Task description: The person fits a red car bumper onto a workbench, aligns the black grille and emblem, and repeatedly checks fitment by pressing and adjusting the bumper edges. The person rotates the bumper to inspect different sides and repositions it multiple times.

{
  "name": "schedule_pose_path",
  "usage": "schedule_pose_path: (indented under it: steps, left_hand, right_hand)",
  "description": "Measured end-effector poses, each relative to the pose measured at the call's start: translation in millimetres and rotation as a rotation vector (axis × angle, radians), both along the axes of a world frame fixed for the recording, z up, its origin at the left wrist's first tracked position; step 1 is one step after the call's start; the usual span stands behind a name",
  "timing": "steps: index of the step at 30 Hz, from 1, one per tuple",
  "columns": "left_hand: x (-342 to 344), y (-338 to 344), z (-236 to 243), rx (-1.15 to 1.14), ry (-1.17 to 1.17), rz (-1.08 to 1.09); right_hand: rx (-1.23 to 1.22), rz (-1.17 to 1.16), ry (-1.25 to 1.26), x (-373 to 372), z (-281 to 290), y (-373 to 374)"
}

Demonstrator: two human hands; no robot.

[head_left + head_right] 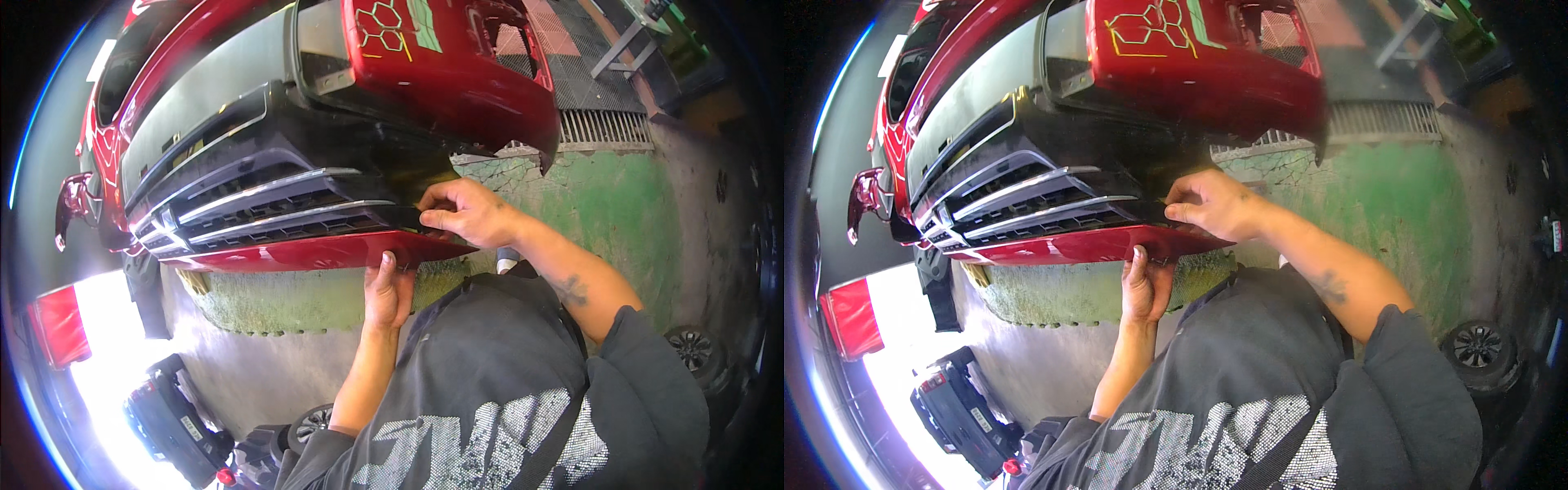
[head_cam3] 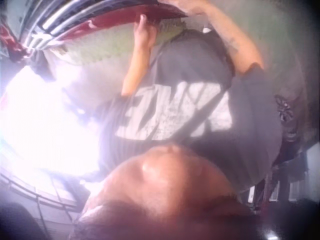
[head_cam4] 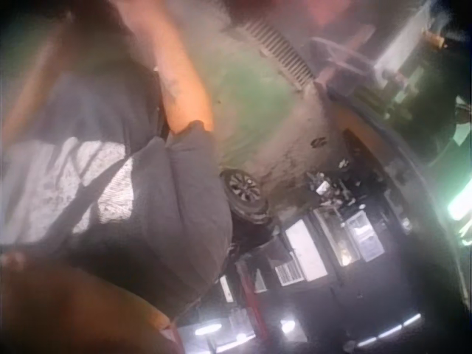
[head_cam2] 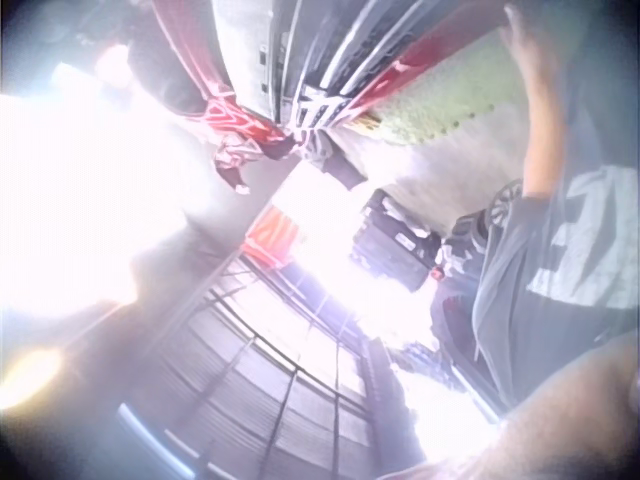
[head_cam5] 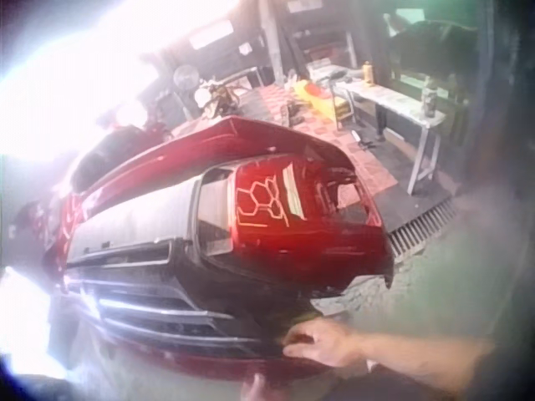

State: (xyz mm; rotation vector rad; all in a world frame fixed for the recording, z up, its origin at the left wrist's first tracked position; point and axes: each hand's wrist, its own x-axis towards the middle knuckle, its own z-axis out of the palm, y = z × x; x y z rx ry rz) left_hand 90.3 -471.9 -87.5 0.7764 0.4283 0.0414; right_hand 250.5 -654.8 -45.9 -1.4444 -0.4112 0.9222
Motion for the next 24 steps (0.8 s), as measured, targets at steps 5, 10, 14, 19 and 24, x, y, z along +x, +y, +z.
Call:
schedule_pose_path:
  steps: [5,10,14,19,24]
  left_hand:
    - [10,-12,39,-0.121,-0.167,-0.082]
    - [27,-13,45,-0.185,-0.179,-0.149]
    - [30,-14,33,-0.414,-0.257,-0.164]
    - [32,-18,37,-0.454,-0.252,-0.124]
    - [31,-16,27,-0.434,-0.295,-0.164]
  right_hand:
    - [0.030,-0.053,0.061,2,49,-14]
    - [-0.103,-0.117,-0.208,-3,98,-17]
    - [-0.202,-0.139,-0.555,-15,103,-16]
    - [-0.165,-0.146,-0.765,-9,95,-12]
    - [-0.144,-0.117,-0.905,-3,93,-14]
